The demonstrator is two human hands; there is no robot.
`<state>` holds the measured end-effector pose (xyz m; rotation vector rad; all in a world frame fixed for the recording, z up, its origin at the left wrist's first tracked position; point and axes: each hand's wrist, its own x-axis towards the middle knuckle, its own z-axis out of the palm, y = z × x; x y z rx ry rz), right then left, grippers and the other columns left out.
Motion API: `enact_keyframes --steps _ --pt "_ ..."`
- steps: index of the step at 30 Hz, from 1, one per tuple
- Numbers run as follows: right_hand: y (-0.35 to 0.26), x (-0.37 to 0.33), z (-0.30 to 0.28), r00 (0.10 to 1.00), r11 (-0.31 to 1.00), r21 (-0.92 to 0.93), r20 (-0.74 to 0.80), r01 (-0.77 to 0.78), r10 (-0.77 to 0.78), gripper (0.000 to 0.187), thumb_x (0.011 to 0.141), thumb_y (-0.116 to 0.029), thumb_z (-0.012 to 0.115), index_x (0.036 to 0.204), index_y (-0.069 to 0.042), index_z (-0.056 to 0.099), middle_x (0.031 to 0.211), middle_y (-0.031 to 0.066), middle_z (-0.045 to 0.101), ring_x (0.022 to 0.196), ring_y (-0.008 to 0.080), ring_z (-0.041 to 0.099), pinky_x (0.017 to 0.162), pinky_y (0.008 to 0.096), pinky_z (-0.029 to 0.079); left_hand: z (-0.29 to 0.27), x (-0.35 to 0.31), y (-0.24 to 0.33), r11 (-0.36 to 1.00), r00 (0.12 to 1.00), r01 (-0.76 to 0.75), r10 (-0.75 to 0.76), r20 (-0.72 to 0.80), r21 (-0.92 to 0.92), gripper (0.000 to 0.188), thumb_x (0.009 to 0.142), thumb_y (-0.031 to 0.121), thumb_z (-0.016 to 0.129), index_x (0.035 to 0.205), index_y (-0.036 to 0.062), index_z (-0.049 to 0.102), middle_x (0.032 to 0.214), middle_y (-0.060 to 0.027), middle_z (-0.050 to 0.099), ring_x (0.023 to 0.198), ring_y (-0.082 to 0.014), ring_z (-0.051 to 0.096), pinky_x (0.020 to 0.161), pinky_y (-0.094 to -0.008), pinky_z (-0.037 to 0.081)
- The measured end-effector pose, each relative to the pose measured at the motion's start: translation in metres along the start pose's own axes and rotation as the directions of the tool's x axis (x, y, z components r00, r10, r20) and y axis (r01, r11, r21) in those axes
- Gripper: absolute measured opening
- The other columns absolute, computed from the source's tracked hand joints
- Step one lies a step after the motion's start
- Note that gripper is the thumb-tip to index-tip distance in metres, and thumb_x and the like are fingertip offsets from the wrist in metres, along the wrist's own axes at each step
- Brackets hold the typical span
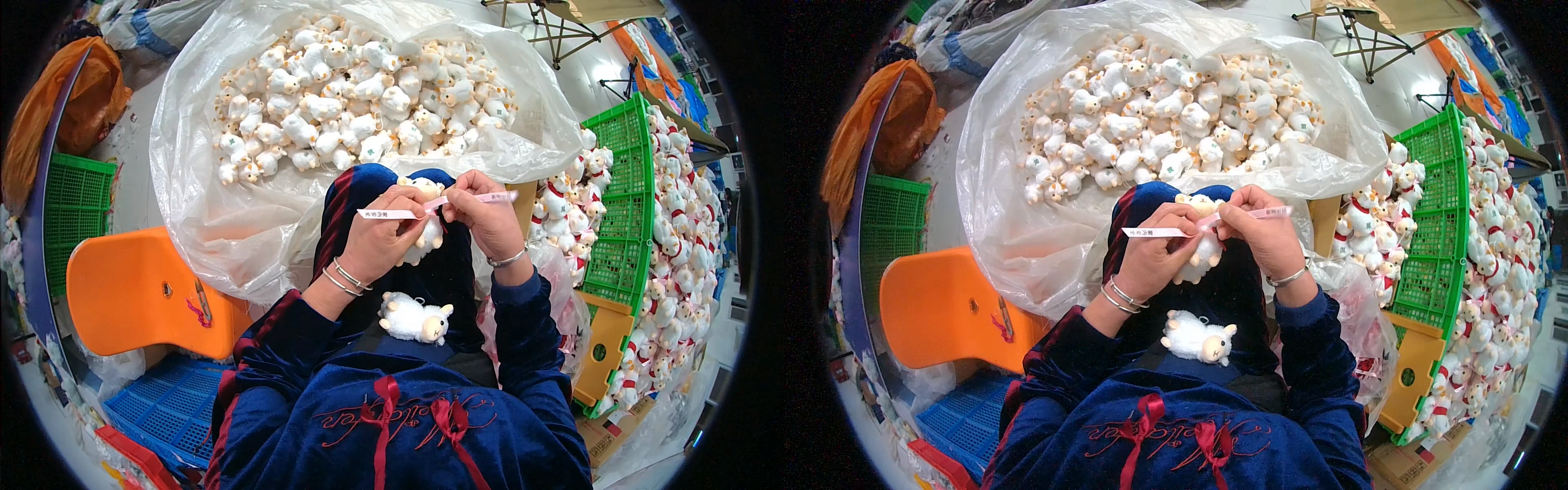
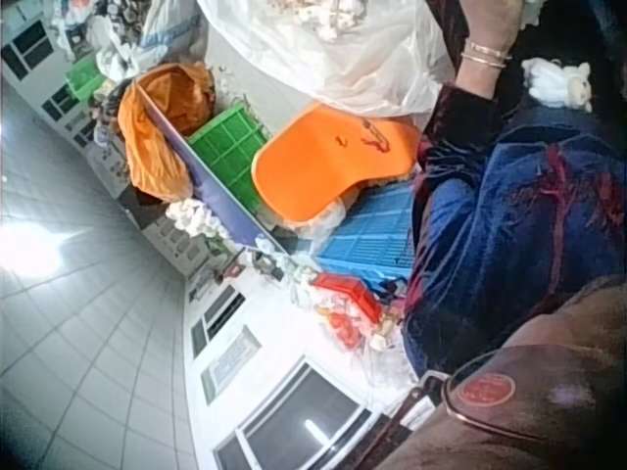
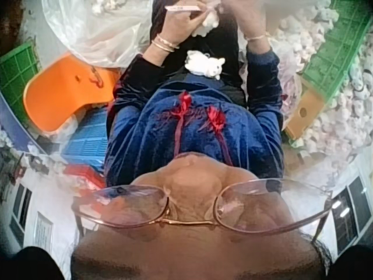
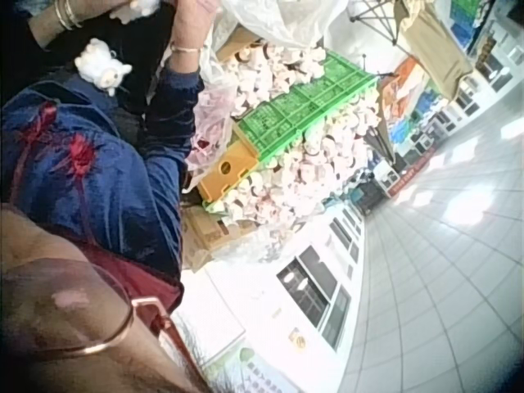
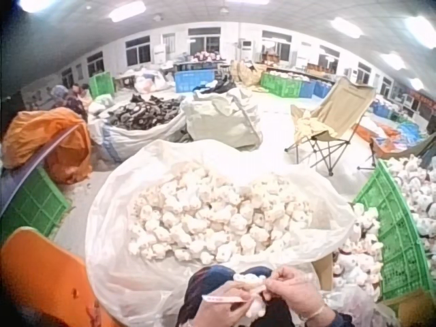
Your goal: The person sits on the floor and ties red ribbons around the necks of small white plush toys. They pick up each toy, wrap the ribbon, and place the finished item into a green crate.
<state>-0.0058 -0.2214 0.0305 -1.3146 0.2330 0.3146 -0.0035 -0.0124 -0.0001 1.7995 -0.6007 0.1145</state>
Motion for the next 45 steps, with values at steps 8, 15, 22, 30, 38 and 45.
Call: enact_keyframes --steps 8,15,22,30,38,45 --pt "-0.003 -0.008 0.004 0.990 0.973 0.201 0.105 -0.114 0.094 0.023 0.099 -0.010 0.067 0.119 -0.001 0.063 0.095 0.0050 0.069 0.077 0.0105 0.066 0.070 0.0242 0.055 0.001 0.000 -0.001 0.989 0.997 -0.078 0.081 -0.021 0.123 0.016 0.084 0.002 0.078 0.094 0.0056 0.066 0.101 -0.0077 0.069 0.094 -0.0265 0.063 0.082 -0.0369 0.052" --pt "-0.001 -0.038 -0.030 0.936 0.947 -0.113 0.154 -0.301 0.316 0.019 0.099 -0.017 0.069 0.107 0.000 0.073 0.084 0.0002 0.067 0.071 0.0070 0.059 0.067 0.0224 0.049 0.004 -0.001 -0.004 0.990 0.997 -0.054 0.061 -0.051 0.132 0.015 0.085 0.000 0.076 0.095 0.0049 0.066 0.098 -0.0081 0.068 0.089 -0.0263 0.063 0.076 -0.0355 0.052" --pt "-0.009 -0.035 -0.022 0.908 0.990 -0.058 0.396 -0.126 0.138 0.014 0.098 -0.013 0.071 0.103 -0.001 0.071 0.090 0.0032 0.069 0.079 0.0109 0.064 0.074 0.0257 0.051 -0.001 0.008 0.001 0.975 0.987 -0.149 0.157 -0.038 0.166 0.014 0.088 0.001 0.073 0.100 0.0039 0.069 0.093 -0.0100 0.068 0.086 -0.0255 0.066 0.074 -0.0346 0.053" --pt "0.003 0.000 0.006 0.992 0.909 -0.407 0.116 0.089 -0.045 0.011 0.092 -0.010 0.076 0.093 0.000 0.072 0.086 0.0027 0.070 0.077 0.0099 0.065 0.070 0.0250 0.053 0.004 0.004 -0.001 0.997 0.995 0.066 -0.063 -0.082 0.031 0.012 0.091 0.008 0.074 0.099 0.0029 0.068 0.090 -0.0097 0.066 0.079 -0.0218 0.066 0.071 -0.0318 0.052" --pt "-0.001 0.005 0.027 0.897 0.329 -0.865 0.256 0.379 -0.360 0.019 0.084 -0.014 0.076 0.091 -0.006 0.060 0.077 0.0145 0.064 0.068 0.0346 0.066 0.061 0.0422 0.052 0.006 -0.002 -0.001 0.988 0.991 0.065 -0.081 -0.111 -0.142 0.009 0.091 0.003 0.075 0.097 0.0015 0.068 0.093 -0.0081 0.066 0.085 -0.0187 0.064 0.076 -0.0297 0.052" --pt "0.018 0.006 0.022 0.844 0.237 -0.850 0.354 0.469 -0.403 0.015 0.085 -0.015 0.073 0.095 -0.005 0.067 0.081 0.0170 0.069 0.075 0.0342 0.069 0.066 0.0405 0.055 0.004 -0.003 -0.009 0.981 0.997 0.059 -0.066 -0.032 -0.182 0.008 0.091 0.000 0.074 0.096 0.0007 0.069 0.096 -0.0086 0.067 0.087 -0.0184 0.064 0.078 -0.0298 0.052"
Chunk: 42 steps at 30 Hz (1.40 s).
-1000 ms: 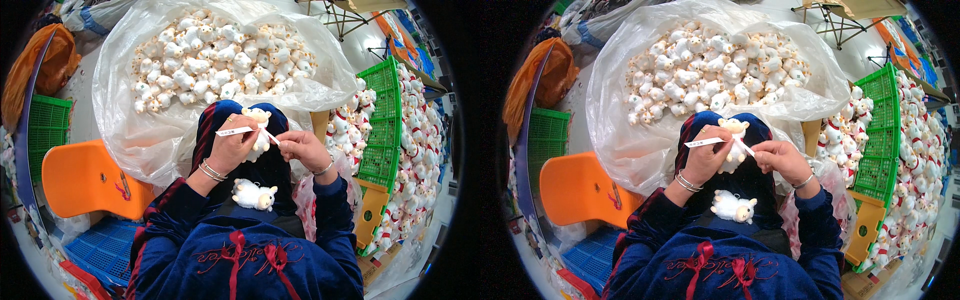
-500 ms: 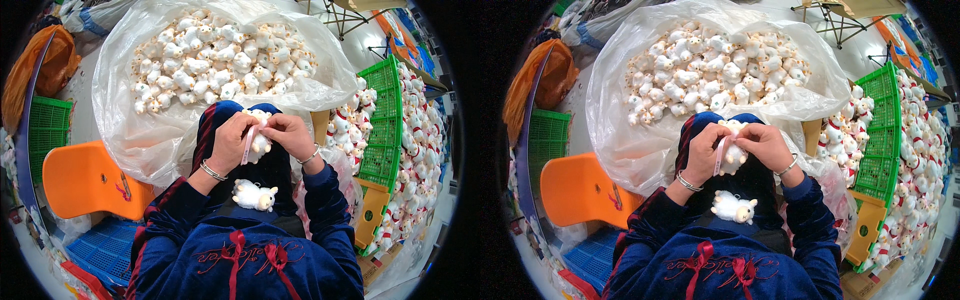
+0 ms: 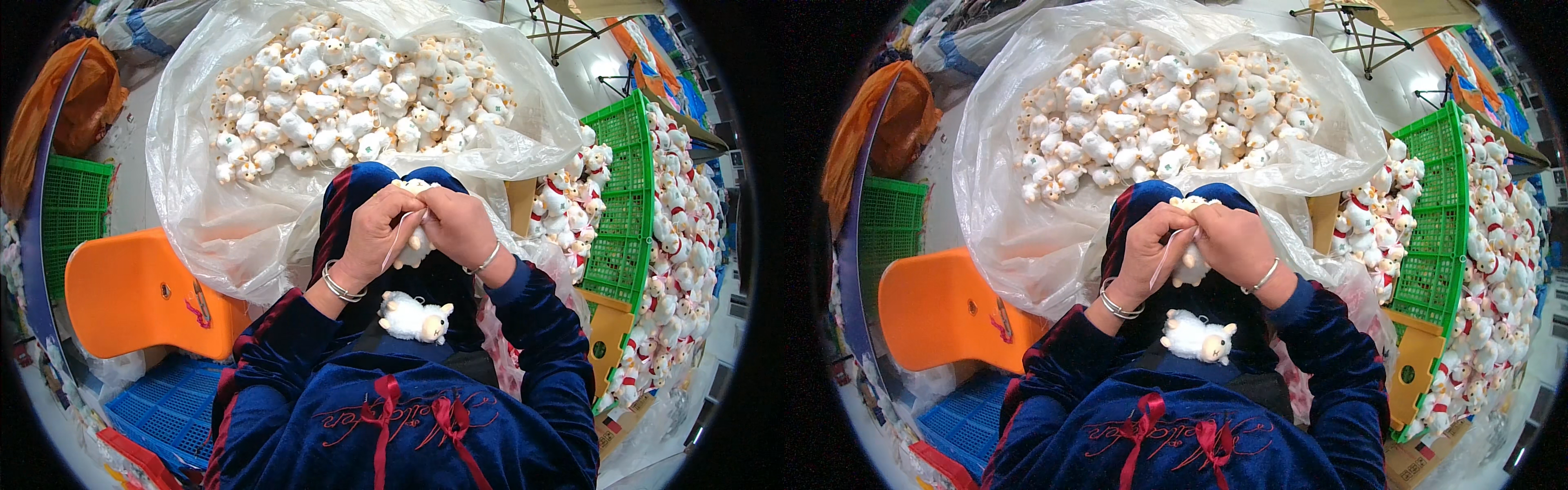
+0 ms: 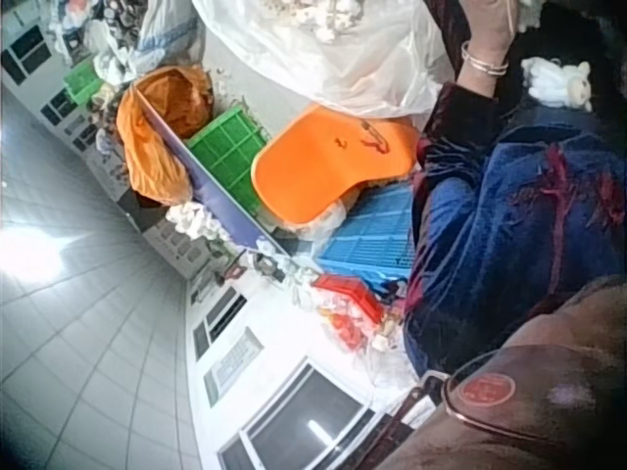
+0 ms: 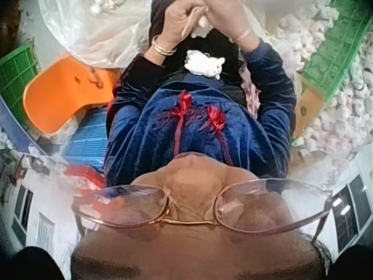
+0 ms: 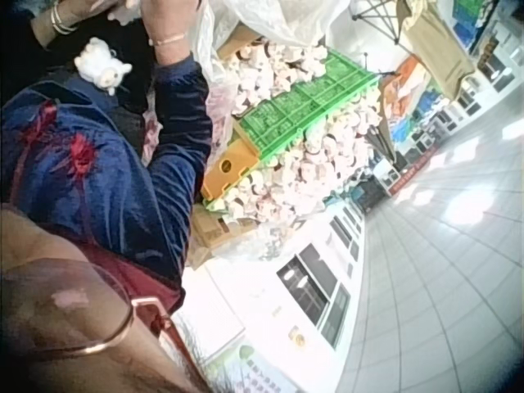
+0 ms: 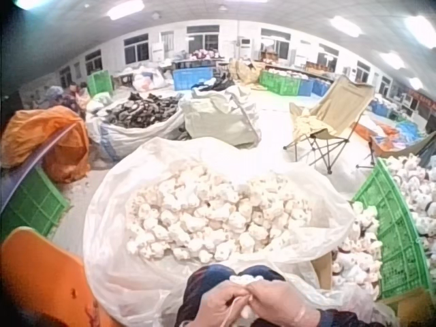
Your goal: The person sits on the floor and ties red ribbons around the necks of small white plush toys. They pick up each toy, wrap the ribbon, and place the finished item into a green crate.
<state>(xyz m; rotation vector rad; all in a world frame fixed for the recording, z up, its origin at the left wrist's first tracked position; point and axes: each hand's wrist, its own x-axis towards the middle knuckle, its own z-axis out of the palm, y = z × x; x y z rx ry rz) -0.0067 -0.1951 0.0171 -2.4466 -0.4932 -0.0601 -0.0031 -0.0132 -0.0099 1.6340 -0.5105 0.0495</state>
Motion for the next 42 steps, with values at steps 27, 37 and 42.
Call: enact_keyframes --steps 27,37,42 --pt "0.006 -0.009 -0.002 0.934 0.740 0.581 0.122 -0.341 0.335 0.019 0.100 -0.017 0.065 0.104 -0.002 0.054 0.080 0.0018 0.056 0.071 0.0088 0.053 0.064 0.0261 0.046 -0.022 -0.008 0.013 0.992 0.997 0.056 -0.051 -0.052 0.111 0.009 0.089 -0.004 0.071 0.096 -0.0007 0.067 0.095 -0.0119 0.067 0.085 -0.0230 0.068 0.074 -0.0305 0.054" --pt "-0.012 -0.011 0.006 0.959 0.816 0.507 0.098 -0.279 0.266 0.028 0.092 -0.016 0.075 0.113 -0.002 0.064 0.097 0.0159 0.074 0.083 0.0232 0.075 0.073 0.0332 0.058 -0.022 -0.008 0.018 0.852 0.909 0.409 -0.349 0.228 -0.326 0.018 0.098 0.005 0.067 0.114 0.0016 0.074 0.101 -0.0051 0.069 0.082 -0.0088 0.062 0.073 -0.0236 0.051" --pt "-0.011 -0.017 0.023 0.966 0.899 0.395 -0.088 -0.190 0.243 0.023 0.090 -0.012 0.075 0.110 -0.004 0.070 0.092 0.0149 0.075 0.081 0.0234 0.076 0.071 0.0323 0.058 -0.036 -0.003 0.018 0.775 0.902 0.410 -0.263 0.343 -0.481 0.033 0.107 0.023 0.053 0.113 -0.0024 0.073 0.100 -0.0050 0.068 0.083 -0.0092 0.063 0.073 -0.0233 0.052"
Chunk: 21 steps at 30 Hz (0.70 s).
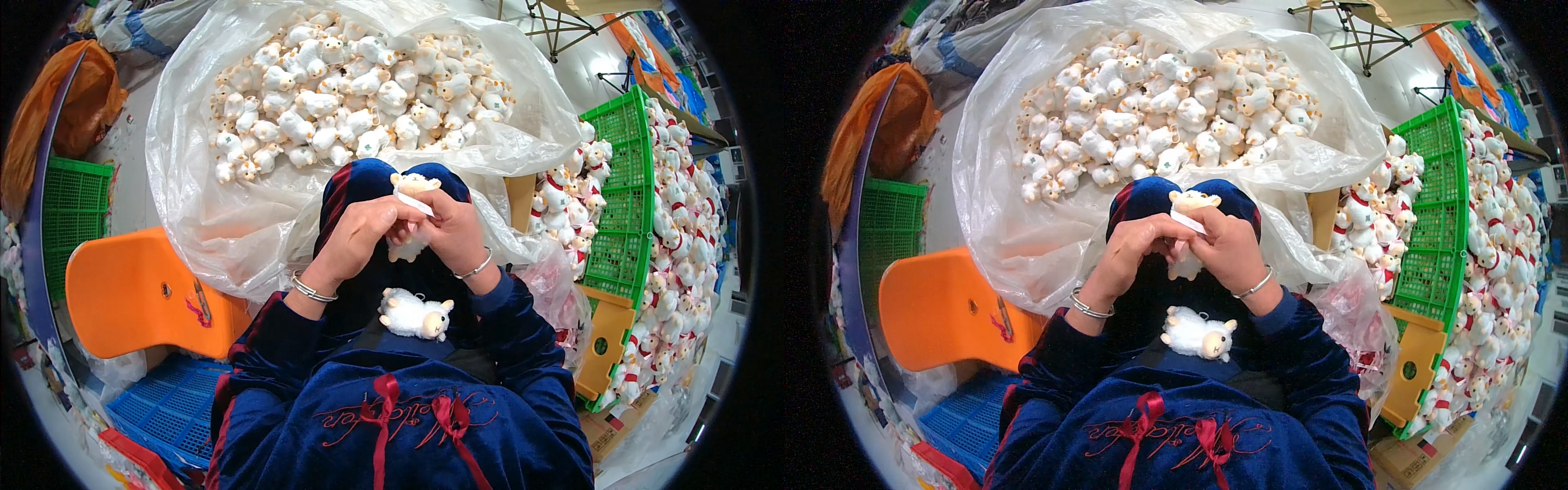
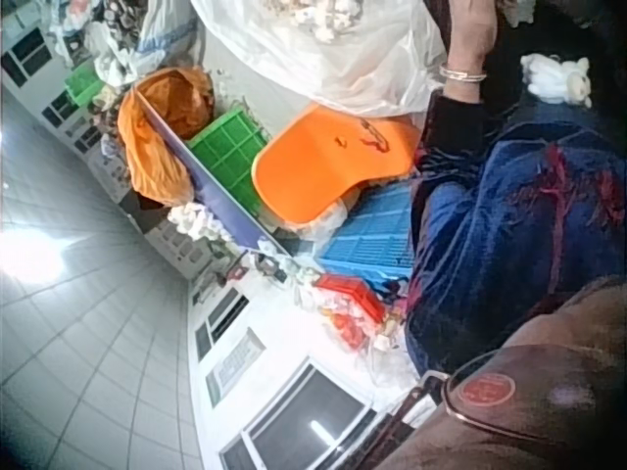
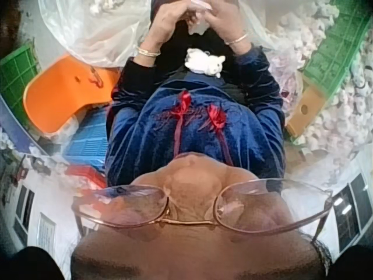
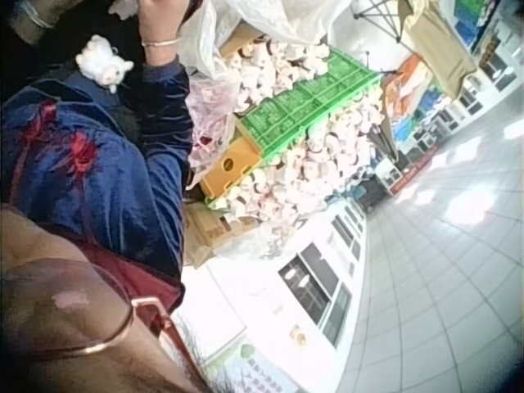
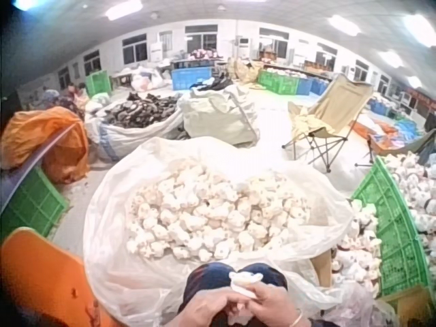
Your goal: The person sits on the floor and ties red ribbons around the necks of small white plush toys. They pick up each toy, wrap the ribbon, and place the finished item into a green crate.
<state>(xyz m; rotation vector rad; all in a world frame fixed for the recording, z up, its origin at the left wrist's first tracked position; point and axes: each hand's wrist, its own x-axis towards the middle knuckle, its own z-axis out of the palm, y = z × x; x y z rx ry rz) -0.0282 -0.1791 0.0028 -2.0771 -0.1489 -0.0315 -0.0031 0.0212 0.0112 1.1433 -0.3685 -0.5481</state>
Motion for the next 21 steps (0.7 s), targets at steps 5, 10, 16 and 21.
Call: enact_keyframes --steps 5,10,16,21 --pt "0.001 -0.011 0.013 0.982 0.998 0.057 -0.190 0.022 -0.011 0.020 0.089 -0.009 0.074 0.107 -0.002 0.069 0.088 0.0152 0.074 0.075 0.0221 0.074 0.068 0.0320 0.057 0.008 0.006 -0.001 0.954 0.957 0.255 -0.226 -0.184 0.157 0.020 0.102 0.017 0.065 0.108 -0.0017 0.071 0.086 -0.0017 0.069 0.073 -0.0065 0.065 0.062 -0.0204 0.051" --pt "0.004 -0.015 0.015 0.976 0.996 0.085 -0.216 -0.007 0.025 0.016 0.092 -0.008 0.071 0.104 0.000 0.066 0.084 0.0149 0.072 0.071 0.0197 0.072 0.066 0.0307 0.055 0.017 0.012 0.000 0.950 0.953 0.197 -0.128 -0.274 0.241 0.014 0.098 0.012 0.071 0.103 -0.0007 0.068 0.082 -0.0016 0.069 0.069 -0.0049 0.063 0.059 -0.0197 0.049" --pt "0.001 -0.015 0.008 0.981 0.993 0.121 -0.192 -0.001 0.024 0.012 0.096 -0.008 0.066 0.103 0.001 0.066 0.083 0.0131 0.071 0.071 0.0145 0.068 0.065 0.0299 0.053 0.015 0.013 0.004 0.903 0.942 0.284 -0.200 -0.271 0.323 0.017 0.097 0.017 0.073 0.095 0.0005 0.071 0.077 0.0004 0.067 0.065 -0.0041 0.059 0.056 -0.0202 0.047" --pt "0.005 -0.011 -0.002 0.981 0.951 0.253 -0.031 -0.178 0.192 0.012 0.096 -0.008 0.066 0.105 0.001 0.067 0.079 0.0037 0.066 0.071 0.0071 0.059 0.065 0.0259 0.049 0.017 0.013 -0.002 0.871 0.949 0.235 -0.109 -0.296 0.431 0.018 0.095 0.017 0.075 0.093 -0.0005 0.072 0.078 0.0000 0.066 0.066 -0.0048 0.057 0.059 -0.0222 0.047"
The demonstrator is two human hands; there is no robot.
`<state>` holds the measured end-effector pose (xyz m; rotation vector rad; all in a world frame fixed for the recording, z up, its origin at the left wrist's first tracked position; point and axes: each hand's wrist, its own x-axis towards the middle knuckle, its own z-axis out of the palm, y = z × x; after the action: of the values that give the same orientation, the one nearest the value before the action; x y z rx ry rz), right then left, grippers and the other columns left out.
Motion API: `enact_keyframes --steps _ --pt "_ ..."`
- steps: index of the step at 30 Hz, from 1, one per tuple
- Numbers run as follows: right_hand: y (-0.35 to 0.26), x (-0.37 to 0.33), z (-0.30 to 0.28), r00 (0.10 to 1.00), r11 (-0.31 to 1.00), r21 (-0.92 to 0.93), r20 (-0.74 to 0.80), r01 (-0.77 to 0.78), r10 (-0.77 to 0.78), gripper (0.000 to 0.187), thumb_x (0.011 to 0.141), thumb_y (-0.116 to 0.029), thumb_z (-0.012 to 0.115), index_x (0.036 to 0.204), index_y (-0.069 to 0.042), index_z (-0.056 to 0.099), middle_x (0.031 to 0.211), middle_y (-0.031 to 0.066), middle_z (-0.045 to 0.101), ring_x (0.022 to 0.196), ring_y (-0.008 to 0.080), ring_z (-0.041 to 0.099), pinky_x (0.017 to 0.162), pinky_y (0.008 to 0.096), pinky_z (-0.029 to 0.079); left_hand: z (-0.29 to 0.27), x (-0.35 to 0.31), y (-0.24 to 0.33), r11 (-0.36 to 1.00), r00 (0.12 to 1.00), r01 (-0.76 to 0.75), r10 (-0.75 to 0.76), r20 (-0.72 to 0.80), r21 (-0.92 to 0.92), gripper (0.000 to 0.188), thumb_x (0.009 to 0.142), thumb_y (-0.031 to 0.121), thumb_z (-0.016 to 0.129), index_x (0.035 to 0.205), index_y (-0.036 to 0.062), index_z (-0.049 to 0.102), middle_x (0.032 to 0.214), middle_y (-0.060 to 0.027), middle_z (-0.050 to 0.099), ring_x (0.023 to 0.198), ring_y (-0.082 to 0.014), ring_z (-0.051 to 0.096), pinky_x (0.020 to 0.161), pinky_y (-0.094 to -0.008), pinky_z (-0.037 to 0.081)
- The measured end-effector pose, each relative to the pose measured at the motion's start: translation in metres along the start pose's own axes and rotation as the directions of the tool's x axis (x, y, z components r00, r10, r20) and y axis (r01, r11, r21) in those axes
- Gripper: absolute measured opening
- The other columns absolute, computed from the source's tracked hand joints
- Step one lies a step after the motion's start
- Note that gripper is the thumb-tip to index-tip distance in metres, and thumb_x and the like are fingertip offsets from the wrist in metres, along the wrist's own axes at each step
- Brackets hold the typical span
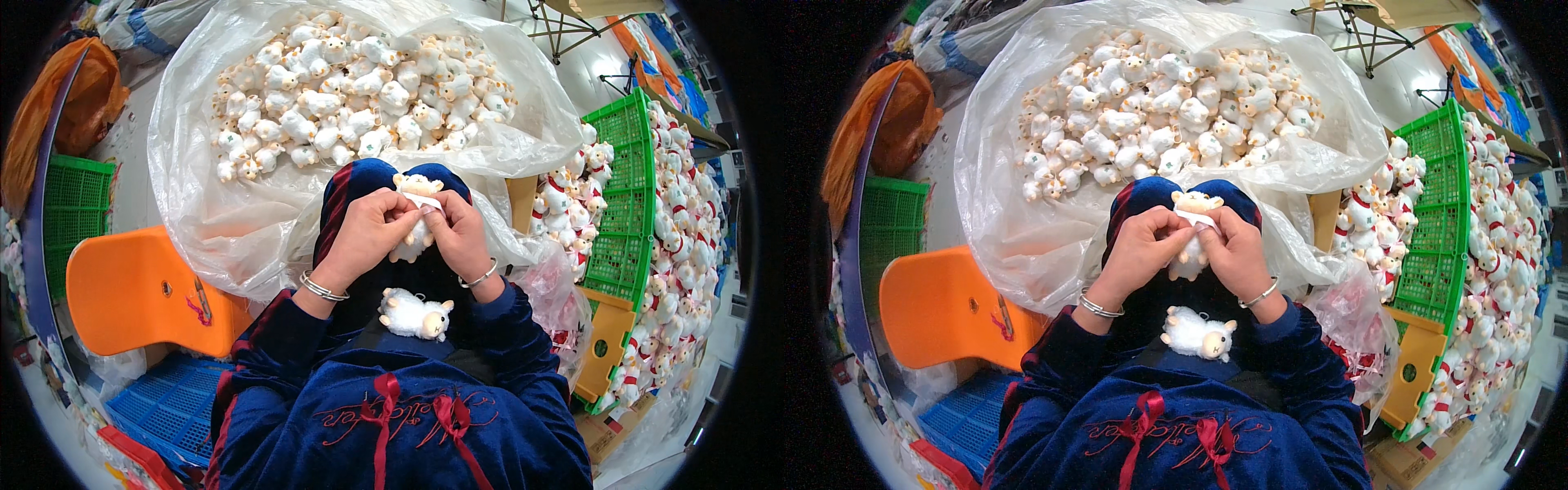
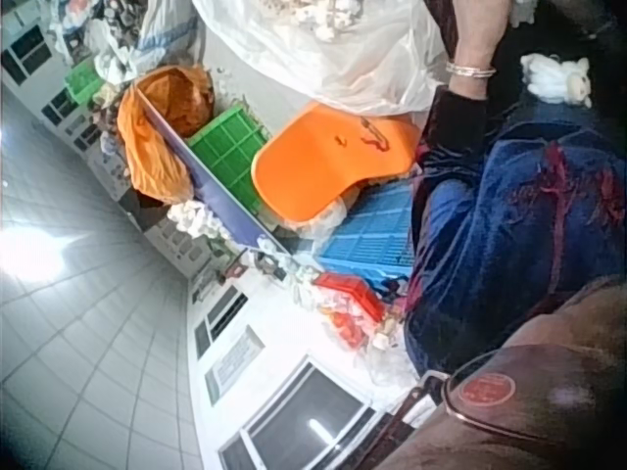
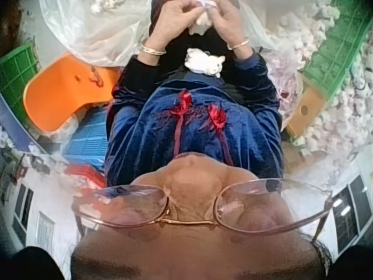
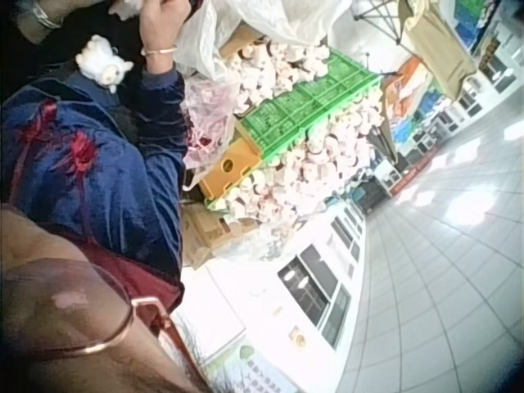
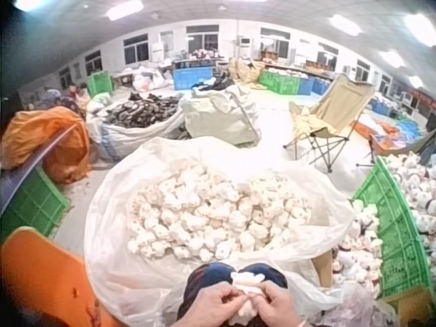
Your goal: The person sits on the floor and ties red ribbons around the necks of small white plush toys. They pick up each toy, wrap the ribbon, and place the finished item into a green crate.
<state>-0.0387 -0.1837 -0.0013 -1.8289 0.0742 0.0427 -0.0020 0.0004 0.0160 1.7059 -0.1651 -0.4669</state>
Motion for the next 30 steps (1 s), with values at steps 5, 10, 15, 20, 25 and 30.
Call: enact_keyframes --steps 5,10,15,20,25,30 --pt "0.007 0.006 -0.011 0.998 0.982 0.188 0.055 -0.033 0.023 0.014 0.097 -0.015 0.067 0.093 -0.001 0.065 0.072 -0.0036 0.055 0.068 0.0046 0.047 0.060 0.0252 0.041 0.006 0.001 -0.002 0.998 0.997 -0.063 0.063 -0.043 0.001 0.019 0.093 0.016 0.075 0.092 -0.0026 0.072 0.082 -0.0033 0.066 0.068 -0.0073 0.058 0.063 -0.0249 0.049" --pt "-0.002 0.013 -0.019 0.992 0.994 -0.067 0.089 -0.085 0.091 0.020 0.096 -0.018 0.071 0.086 -0.002 0.062 0.071 -0.0061 0.053 0.067 0.0042 0.046 0.058 0.0253 0.039 0.010 -0.001 -0.003 0.997 0.995 -0.080 0.080 -0.054 0.001 0.013 0.095 0.013 0.074 0.098 0.0006 0.073 0.085 0.0024 0.065 0.073 -0.0033 0.054 0.065 -0.0208 0.046" --pt "-0.005 0.012 -0.021 0.985 0.986 0.101 0.117 -0.135 0.123 0.019 0.098 -0.017 0.069 0.089 -0.002 0.065 0.072 -0.0053 0.056 0.066 0.0035 0.047 0.057 0.0239 0.039 0.013 0.000 -0.002 0.981 0.982 -0.184 0.186 -0.028 0.067 0.013 0.093 0.010 0.074 0.102 -0.0001 0.074 0.083 0.0005 0.058 0.072 -0.0061 0.052 0.066 -0.0223 0.045" --pt "-0.004 0.012 -0.026 0.985 0.998 0.030 0.165 -0.056 0.050 0.015 0.100 -0.016 0.066 0.096 -0.002 0.068 0.077 -0.0061 0.059 0.068 0.0022 0.049 0.058 0.0208 0.038 0.015 0.000 0.000 0.986 0.987 -0.157 0.158 -0.028 0.054 0.012 0.093 0.008 0.074 0.101 -0.0005 0.073 0.084 0.0005 0.057 0.071 -0.0063 0.052 0.066 -0.0228 0.045" --pt "-0.001 0.014 -0.058 0.987 0.903 0.400 0.096 -0.154 0.126 0.018 0.105 -0.019 0.061 0.102 -0.003 0.067 0.076 -0.0047 0.058 0.064 0.0020 0.046 0.058 0.0207 0.038 0.015 0.002 -0.010 0.991 0.990 -0.131 0.131 -0.055 0.006 0.010 0.093 0.008 0.073 0.098 -0.0005 0.073 0.082 0.0022 0.057 0.070 -0.0048 0.051 0.065 -0.0224 0.044" --pt "-0.006 0.022 -0.093 0.885 0.991 0.107 -0.465 0.081 -0.022 0.022 0.108 -0.022 0.057 0.107 -0.003 0.067 0.083 -0.0051 0.059 0.070 0.0019 0.047 0.063 0.0192 0.038 0.014 0.000 -0.007 0.991 0.989 -0.134 0.134 -0.060 0.005 0.009 0.093 0.008 0.072 0.097 -0.0002 0.073 0.081 0.0025 0.057 0.069 -0.0044 0.051 0.064 -0.0216 0.043"
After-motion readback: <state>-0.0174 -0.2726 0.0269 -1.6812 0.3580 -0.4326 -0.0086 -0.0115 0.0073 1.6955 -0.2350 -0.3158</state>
